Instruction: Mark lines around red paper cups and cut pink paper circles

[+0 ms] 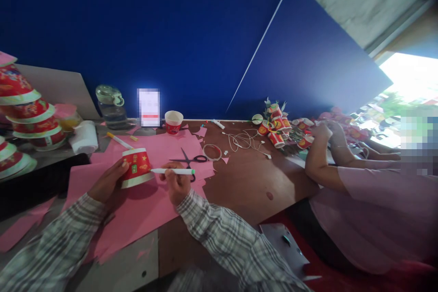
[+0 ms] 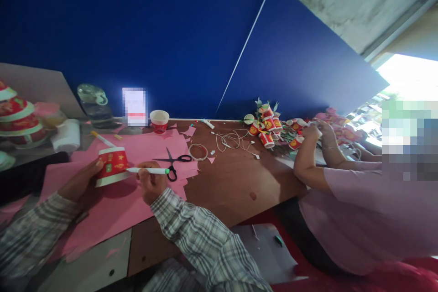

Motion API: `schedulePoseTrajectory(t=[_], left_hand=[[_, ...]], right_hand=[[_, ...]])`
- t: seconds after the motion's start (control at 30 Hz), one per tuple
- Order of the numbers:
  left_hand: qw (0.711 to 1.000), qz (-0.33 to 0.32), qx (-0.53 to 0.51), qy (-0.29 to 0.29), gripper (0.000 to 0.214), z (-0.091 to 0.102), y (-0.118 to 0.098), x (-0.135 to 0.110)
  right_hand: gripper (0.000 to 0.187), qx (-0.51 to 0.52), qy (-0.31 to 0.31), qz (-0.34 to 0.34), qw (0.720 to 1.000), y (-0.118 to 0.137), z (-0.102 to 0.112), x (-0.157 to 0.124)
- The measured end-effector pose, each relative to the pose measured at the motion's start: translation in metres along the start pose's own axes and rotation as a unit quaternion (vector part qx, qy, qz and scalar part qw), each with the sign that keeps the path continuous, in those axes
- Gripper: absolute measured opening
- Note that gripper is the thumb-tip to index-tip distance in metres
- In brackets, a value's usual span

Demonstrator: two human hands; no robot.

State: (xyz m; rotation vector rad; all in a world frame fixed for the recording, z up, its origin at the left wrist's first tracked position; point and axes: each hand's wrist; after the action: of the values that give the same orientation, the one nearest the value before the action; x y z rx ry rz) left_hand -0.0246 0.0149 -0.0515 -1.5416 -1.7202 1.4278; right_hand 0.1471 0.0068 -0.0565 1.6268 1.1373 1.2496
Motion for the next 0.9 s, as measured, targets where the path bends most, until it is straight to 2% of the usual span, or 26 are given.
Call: schedulePoseTrajectory(t=[0.07,0.27,0.43,0.57,0.7,0.9], left_hand=[[1.0,0.003,-0.001,0.003,0.045,-0.0002,0.001,0.0005],[1.0,0.003,-0.008,0.013,0.043,0.0007,0.0039,0.0044],[1.0,0.004,-0.011,0.016,0.041,-0.0042,-0.0002,-0.0015],[1.0,0.0,-0.012,-0.003,0.04,-0.0066,-0.0024,-0.0025],[0.999,0.013,-0.032,-0.012,0.041,-0.0071,-0.0025,-0.0011],[0.998,0.027,-0.062,-0.014,0.04,-0.0087,-0.0021,-0.0025]], right_hand=[[0.027,0.008,0.004,0.004,1.0,0.0006,0.0005,-0.0008],[0.023,-0.019,0.067,0.025,0.997,-0.0014,0.0013,-0.0094],[0.022,-0.066,0.054,0.057,0.995,-0.004,0.002,-0.0047],[0.024,-0.026,0.006,0.049,0.998,-0.0042,0.0017,0.0002],[0.024,-0.013,0.035,0.028,0.999,-0.0044,0.0014,-0.0039],[0.022,-0.059,0.047,0.048,0.996,-0.0039,0.0017,-0.0049]])
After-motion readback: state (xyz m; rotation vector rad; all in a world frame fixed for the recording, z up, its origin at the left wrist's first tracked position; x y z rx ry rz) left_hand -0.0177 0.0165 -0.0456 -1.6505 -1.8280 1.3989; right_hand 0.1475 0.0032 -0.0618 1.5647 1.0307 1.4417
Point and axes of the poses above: each hand's wrist, its own x-axis towards the middle knuckle, its own z-axis out of the back of the hand, y = z × x, and after that the axes turned 13 degrees about -y, right-handed
